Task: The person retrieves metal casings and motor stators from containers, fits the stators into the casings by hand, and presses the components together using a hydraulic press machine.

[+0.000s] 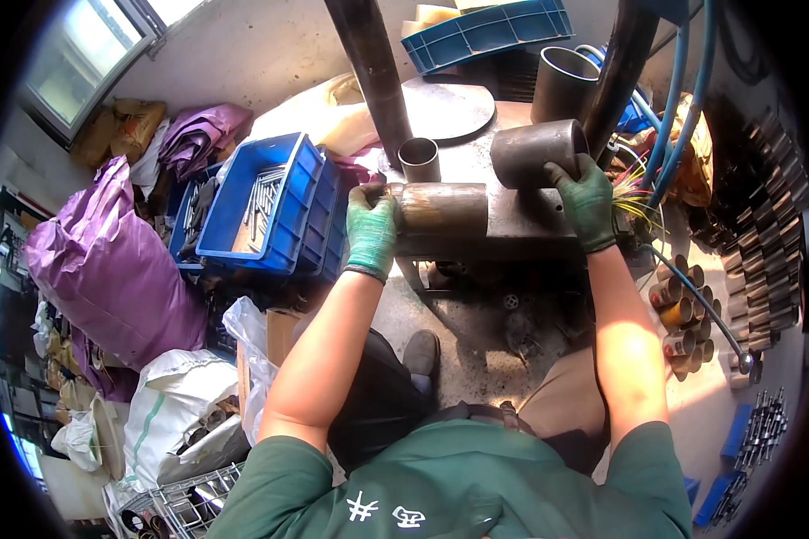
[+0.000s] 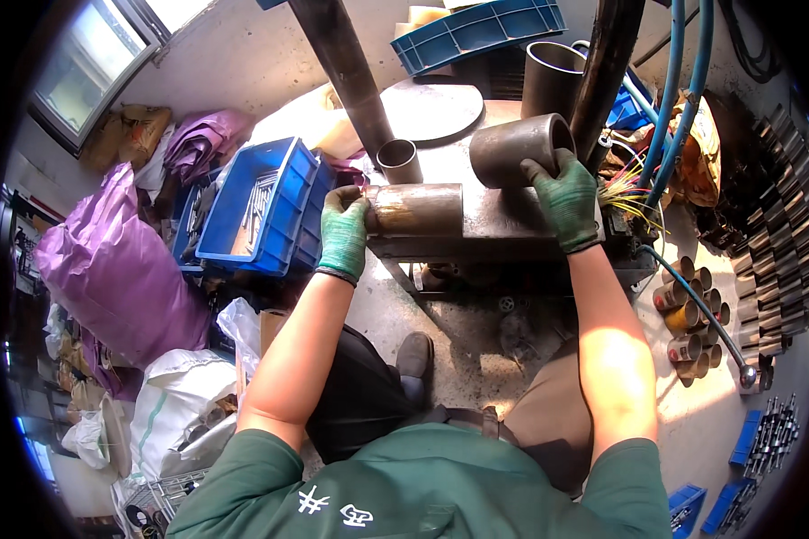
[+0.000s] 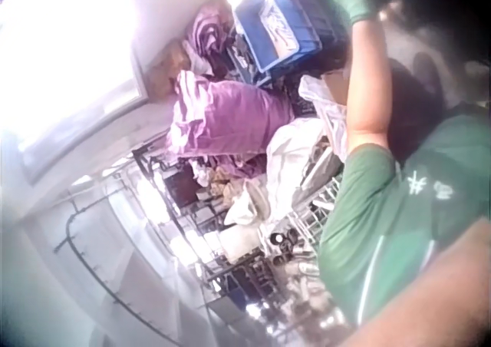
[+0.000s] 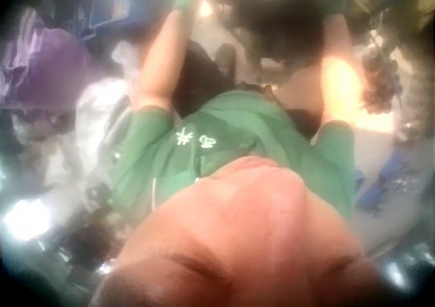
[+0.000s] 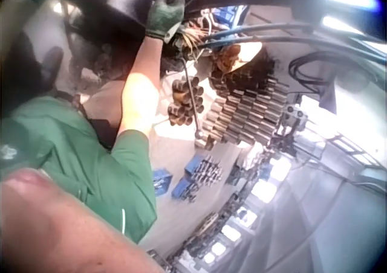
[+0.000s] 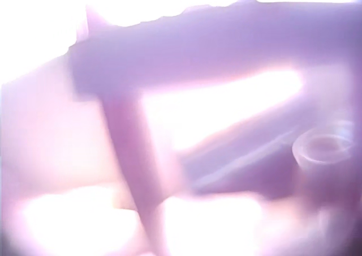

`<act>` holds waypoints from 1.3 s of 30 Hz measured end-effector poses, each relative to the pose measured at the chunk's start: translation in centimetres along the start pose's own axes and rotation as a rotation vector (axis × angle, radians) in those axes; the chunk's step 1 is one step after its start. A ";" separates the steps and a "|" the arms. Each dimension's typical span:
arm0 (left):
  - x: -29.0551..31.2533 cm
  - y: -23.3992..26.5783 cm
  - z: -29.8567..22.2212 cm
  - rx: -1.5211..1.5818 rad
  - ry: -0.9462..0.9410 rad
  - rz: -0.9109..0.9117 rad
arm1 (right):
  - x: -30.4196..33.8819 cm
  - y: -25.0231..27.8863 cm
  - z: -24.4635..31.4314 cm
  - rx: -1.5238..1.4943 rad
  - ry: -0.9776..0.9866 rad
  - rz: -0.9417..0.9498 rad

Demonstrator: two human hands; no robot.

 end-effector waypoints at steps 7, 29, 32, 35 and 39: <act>-0.2 0.1 0.7 0.030 -0.074 0.018 | -2.1 -5.0 5.8 0.613 0.696 0.001; -0.1 0.7 -0.2 0.603 0.231 -0.008 | 8.5 -9.4 -1.7 -0.947 -0.738 0.344; 1.9 -1.6 -1.7 0.786 0.308 0.140 | 6.3 -3.5 -2.7 -0.686 -0.484 0.222; 4.7 -4.4 -4.1 0.805 0.357 0.247 | 3.8 1.8 -2.8 -0.225 -0.272 0.189; 6.9 -6.8 -6.5 0.736 0.288 0.441 | 2.5 3.9 0.8 0.305 0.099 0.156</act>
Point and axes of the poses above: each hand's wrist, its own x-axis away from the middle knuckle, its own y-axis out of the back of the hand, z = x × y, the point moved 7 cm from there along -x, towards the middle knuckle, and after that the axes turned 2 degrees about y, right-handed, at the moved point
